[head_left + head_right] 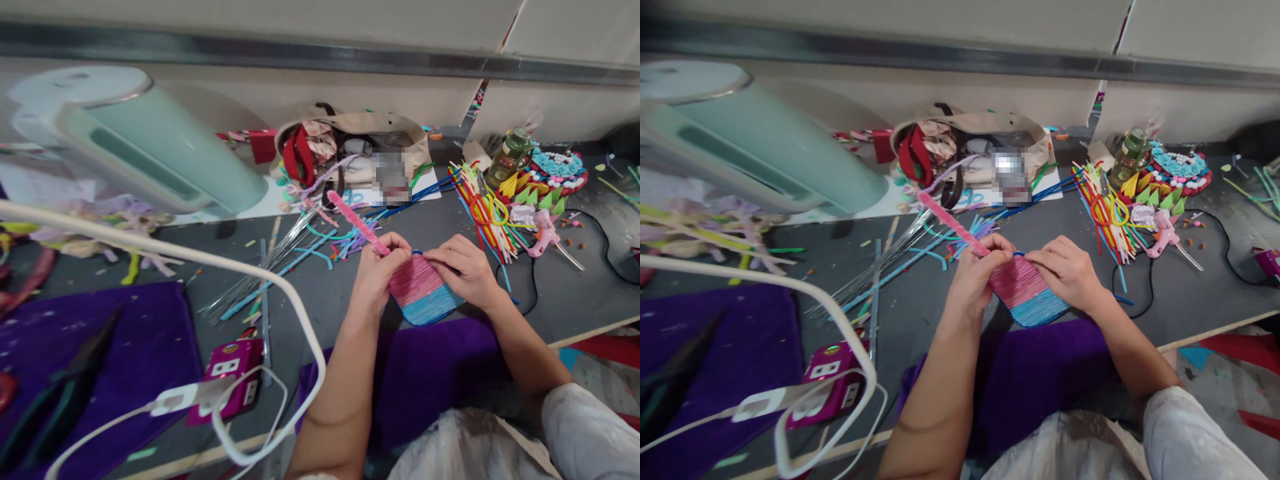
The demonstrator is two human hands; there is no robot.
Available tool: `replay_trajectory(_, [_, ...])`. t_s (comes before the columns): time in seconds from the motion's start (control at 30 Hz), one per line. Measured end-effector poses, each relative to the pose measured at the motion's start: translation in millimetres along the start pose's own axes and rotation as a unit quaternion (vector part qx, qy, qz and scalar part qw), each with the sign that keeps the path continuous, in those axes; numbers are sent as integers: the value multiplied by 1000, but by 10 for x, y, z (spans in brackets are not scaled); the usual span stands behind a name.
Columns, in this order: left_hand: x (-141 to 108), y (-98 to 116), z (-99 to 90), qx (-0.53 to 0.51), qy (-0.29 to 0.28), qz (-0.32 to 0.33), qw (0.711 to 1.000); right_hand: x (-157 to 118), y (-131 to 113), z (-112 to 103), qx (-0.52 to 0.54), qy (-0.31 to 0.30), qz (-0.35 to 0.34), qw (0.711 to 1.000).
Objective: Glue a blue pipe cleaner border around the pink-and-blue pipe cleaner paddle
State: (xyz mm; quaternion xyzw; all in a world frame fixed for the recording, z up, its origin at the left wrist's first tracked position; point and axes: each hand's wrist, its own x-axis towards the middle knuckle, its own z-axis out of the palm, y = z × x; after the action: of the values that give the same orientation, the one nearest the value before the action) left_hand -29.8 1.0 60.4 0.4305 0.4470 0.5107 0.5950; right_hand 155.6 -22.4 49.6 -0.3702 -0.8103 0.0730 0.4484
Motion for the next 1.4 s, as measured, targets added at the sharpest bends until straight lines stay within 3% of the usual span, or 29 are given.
replay_trajectory(0.3, [11,-13,-7,8,-5,3,1000,7,-13,15,19,14,4,1000])
replay_trajectory(0.57, [6,-5,-11,13,-8,-39,999,-3,-9,28,11,1,33,999])
replay_trajectory(0.93, [18,0,0,7,-5,-48,999,-2,-4,46,0,13,10,1000])
replay_trajectory(1.4, [30,-10,5,9,9,-53,999,-11,-14,68,15,7,50,999])
